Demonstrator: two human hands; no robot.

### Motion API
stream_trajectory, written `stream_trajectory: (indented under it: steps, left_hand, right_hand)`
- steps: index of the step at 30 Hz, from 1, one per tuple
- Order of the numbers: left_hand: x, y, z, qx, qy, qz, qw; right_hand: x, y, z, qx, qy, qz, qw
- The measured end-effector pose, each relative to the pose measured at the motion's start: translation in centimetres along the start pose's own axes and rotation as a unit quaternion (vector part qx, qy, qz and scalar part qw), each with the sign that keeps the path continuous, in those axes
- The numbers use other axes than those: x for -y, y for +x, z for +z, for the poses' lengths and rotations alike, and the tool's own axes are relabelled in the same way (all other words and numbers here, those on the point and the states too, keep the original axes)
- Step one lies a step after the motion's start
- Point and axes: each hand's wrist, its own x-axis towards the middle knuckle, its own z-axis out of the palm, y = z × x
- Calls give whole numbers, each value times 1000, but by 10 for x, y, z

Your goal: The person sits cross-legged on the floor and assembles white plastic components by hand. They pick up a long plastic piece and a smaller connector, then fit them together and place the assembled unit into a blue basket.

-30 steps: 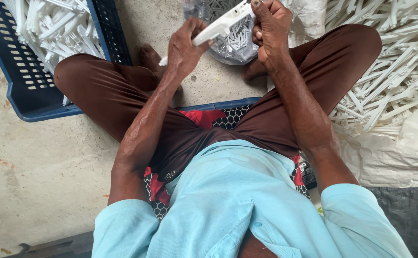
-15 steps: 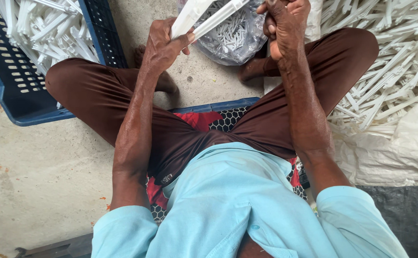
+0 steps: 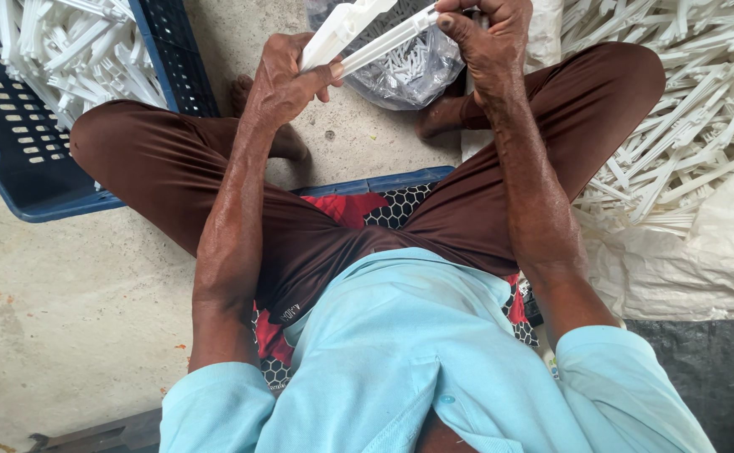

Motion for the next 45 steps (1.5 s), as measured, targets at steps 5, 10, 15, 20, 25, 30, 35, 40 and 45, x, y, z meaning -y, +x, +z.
stream_trajectory:
  steps: [5, 10, 15, 20, 25, 30, 35, 40, 45]
  left_hand:
    - [-3, 1, 0, 4, 12, -5, 1000]
    - [-3, 0, 0, 9, 26, -11, 1000]
    - [-3, -3, 3, 12, 27, -44, 999]
    - [-4, -3, 6, 19, 29, -36, 999]
    - [-4, -3, 7, 16, 38, -36, 999]
    - [-3, -4, 7, 23, 54, -28, 998]
    - [-1, -4, 5, 9, 45, -27, 999]
    - [2, -2, 3, 14, 45, -25, 999]
    - [5, -2, 3, 7, 39, -1, 999]
  right_hand:
    - [0, -2, -4, -38, -20, 30, 999]
    - [-7, -5, -7, -29, 14, 84, 996]
    - [-21, -11, -14, -10, -17, 76, 997]
    - [-47, -14, -23, 10, -195, 37, 980]
    - [-69, -11, -28, 1, -277, -39, 960]
    - [-56, -11, -21, 48, -233, 6, 971]
    - [-21, -8, -10, -115, -5, 347, 931]
    - [1, -3, -9, -98, 140, 324, 931]
    - [-3, -6, -7, -21, 66, 200, 977]
